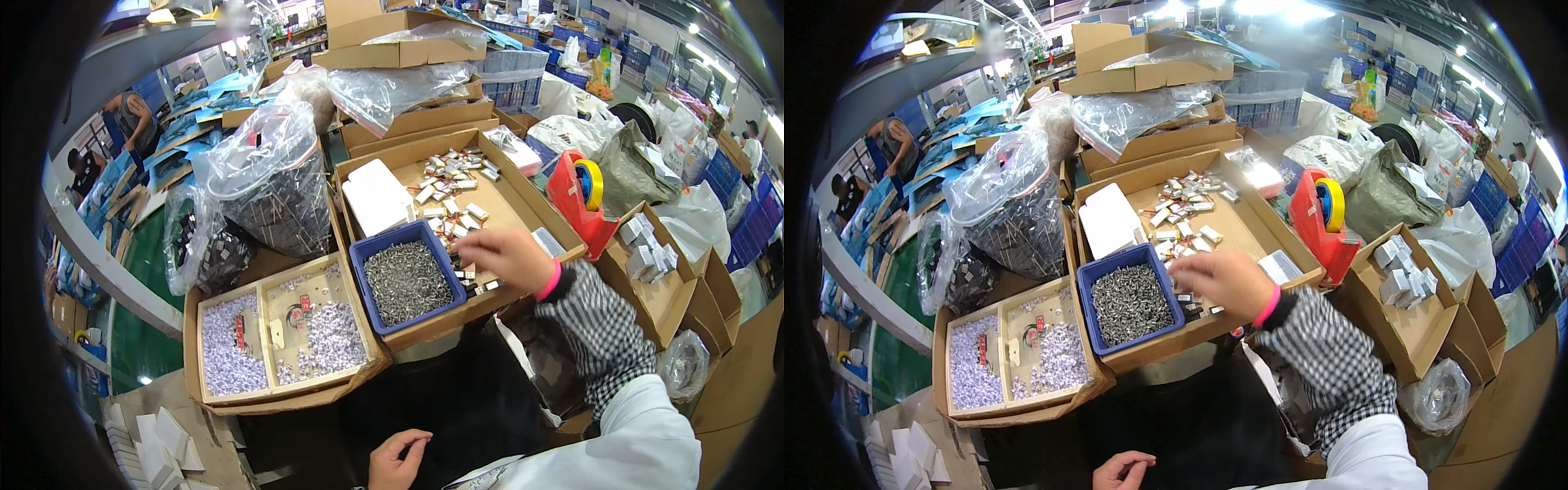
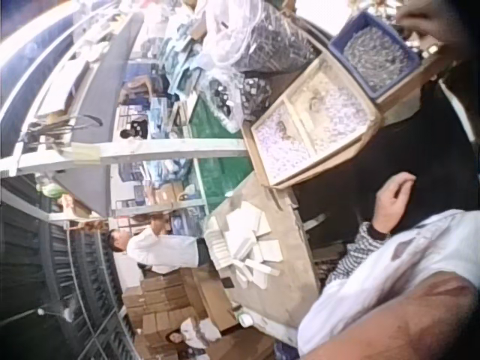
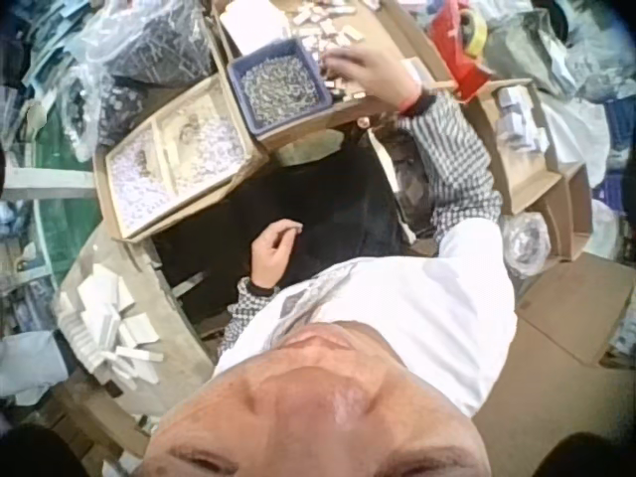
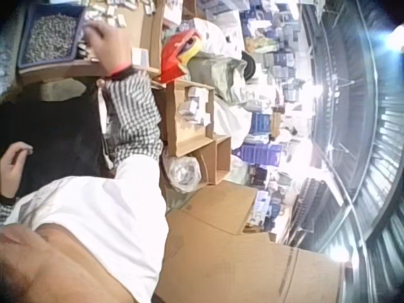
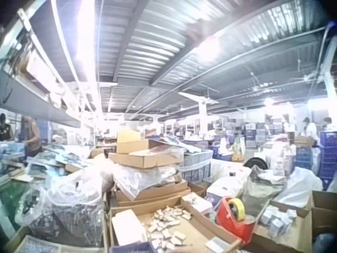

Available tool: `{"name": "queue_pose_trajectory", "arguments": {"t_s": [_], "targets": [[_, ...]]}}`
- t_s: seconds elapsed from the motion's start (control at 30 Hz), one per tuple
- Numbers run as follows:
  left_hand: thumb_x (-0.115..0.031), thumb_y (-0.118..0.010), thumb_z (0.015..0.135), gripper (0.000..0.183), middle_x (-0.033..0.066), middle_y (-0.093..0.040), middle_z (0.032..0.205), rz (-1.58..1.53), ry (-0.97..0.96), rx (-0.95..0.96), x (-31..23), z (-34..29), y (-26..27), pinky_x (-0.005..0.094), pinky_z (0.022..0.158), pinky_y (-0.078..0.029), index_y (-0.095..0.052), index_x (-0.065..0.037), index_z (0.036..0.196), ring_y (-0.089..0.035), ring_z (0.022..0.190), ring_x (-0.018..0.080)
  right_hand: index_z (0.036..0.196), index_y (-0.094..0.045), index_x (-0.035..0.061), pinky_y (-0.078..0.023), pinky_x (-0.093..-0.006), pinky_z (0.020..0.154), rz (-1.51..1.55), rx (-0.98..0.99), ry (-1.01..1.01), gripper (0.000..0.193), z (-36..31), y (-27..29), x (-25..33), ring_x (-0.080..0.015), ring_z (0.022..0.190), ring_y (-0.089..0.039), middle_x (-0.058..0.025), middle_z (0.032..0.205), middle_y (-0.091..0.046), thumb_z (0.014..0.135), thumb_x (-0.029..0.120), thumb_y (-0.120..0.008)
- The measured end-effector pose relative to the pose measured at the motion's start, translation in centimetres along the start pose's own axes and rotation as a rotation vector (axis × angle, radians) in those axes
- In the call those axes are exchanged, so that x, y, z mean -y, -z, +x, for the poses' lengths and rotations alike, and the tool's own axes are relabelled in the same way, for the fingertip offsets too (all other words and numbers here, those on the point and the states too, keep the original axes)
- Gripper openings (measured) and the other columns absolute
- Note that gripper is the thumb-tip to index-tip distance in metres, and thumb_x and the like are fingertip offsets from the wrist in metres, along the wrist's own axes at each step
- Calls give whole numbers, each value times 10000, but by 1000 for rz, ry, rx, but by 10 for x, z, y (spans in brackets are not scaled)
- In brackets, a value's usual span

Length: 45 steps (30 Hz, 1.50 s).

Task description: The person assembles small electronic components into white boxes. They pick up components from trays, place them into the boxes, and seal the boxes with tape. The process is repeated multiple times throughout the video.

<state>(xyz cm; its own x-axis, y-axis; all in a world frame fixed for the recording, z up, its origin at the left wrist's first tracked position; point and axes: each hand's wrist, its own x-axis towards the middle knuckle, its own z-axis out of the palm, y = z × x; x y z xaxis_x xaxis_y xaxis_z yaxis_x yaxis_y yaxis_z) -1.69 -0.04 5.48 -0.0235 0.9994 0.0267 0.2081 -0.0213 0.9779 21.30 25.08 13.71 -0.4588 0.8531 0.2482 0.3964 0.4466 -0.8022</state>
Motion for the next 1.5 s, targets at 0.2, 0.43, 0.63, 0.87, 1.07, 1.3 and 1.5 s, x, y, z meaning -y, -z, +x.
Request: {"name": "queue_pose_trajectory", "arguments": {"t_s": [0.2, 0.43, 0.63, 0.87, 1.07, 1.3, 1.5], "targets": [[-18, -548, 904, 124, 54, -644, 900, -61, 76, 20, 12, -2, 0, 225, 734, -485, -621, 22, 996, -609, 823, 111, 976, -674, 34, -503, -316, 679, -338, -72, 73, 229, 89, 10, -21, -221, 729, -655, -121, 838, -684, 860, 222, -615], [-57, -589, 873, 112, 87, -650, 879, -5, 83, -22, 10, 1, 2, 256, 715, -491, -642, -9, 959, -629, 796, 155, 994, -647, 1, -477, -393, 816, -452, 112, -242, 621, 164, -13, -33, -316, 908, -630, -198, 954, -662, 769, 578, -623], [-110, -583, 876, 132, 129, -651, 910, 52, -20, -52, 14, -2, 9, 322, 745, -504, -640, -21, 955, -638, 842, 267, 826, -650, -14, -454, -270, 444, -250, 101, -382, 487, 183, -22, -51, -129, 548, -582, -79, 664, -625, 740, 461, -713], [-128, -592, 870, 132, 119, -651, 892, 58, -38, -111, 17, -5, 15, 323, 740, -503, -645, -21, 927, -641, 837, 262, 883, -657, -1, -431, -248, 534, 10, -106, -339, 329, 181, -11, -68, -109, 603, -547, -31, 725, -618, 797, 315, -695], [-69, -554, 909, 164, 104, -639, 994, -149, 71, 31, 23, 2, 23, 272, 818, -485, -593, -21, 1061, -611, 911, 164, 1002, -585, 29, -361, -184, 424, 529, -229, -282, 232, 138, -1, -5, -49, 501, -475, 21, 706, -572, 880, 221, -626], [-325, -628, 885, 749, 137, -370, 1411, -811, -234, 85, 7, 25, 49, 391, 1090, -286, -210, -24, 1428, -356, 1318, 236, 967, -611, 21, -427, -166, 582, 550, 185, -218, 167, -11, -64, 73, -43, 643, -545, 9, 763, -618, 821, 70, -675], [-672, -658, 692, 1140, 236, -263, 1458, -978, -165, 154, -3, 26, 46, 482, 1071, -316, -95, -47, 1462, -333, 1328, 347, 995, -595, -23, -472, -194, 670, 824, 484, -518, 196, -84, -134, 74, -65, 726, -596, -37, 832, -646, 851, 88, -670]]}}
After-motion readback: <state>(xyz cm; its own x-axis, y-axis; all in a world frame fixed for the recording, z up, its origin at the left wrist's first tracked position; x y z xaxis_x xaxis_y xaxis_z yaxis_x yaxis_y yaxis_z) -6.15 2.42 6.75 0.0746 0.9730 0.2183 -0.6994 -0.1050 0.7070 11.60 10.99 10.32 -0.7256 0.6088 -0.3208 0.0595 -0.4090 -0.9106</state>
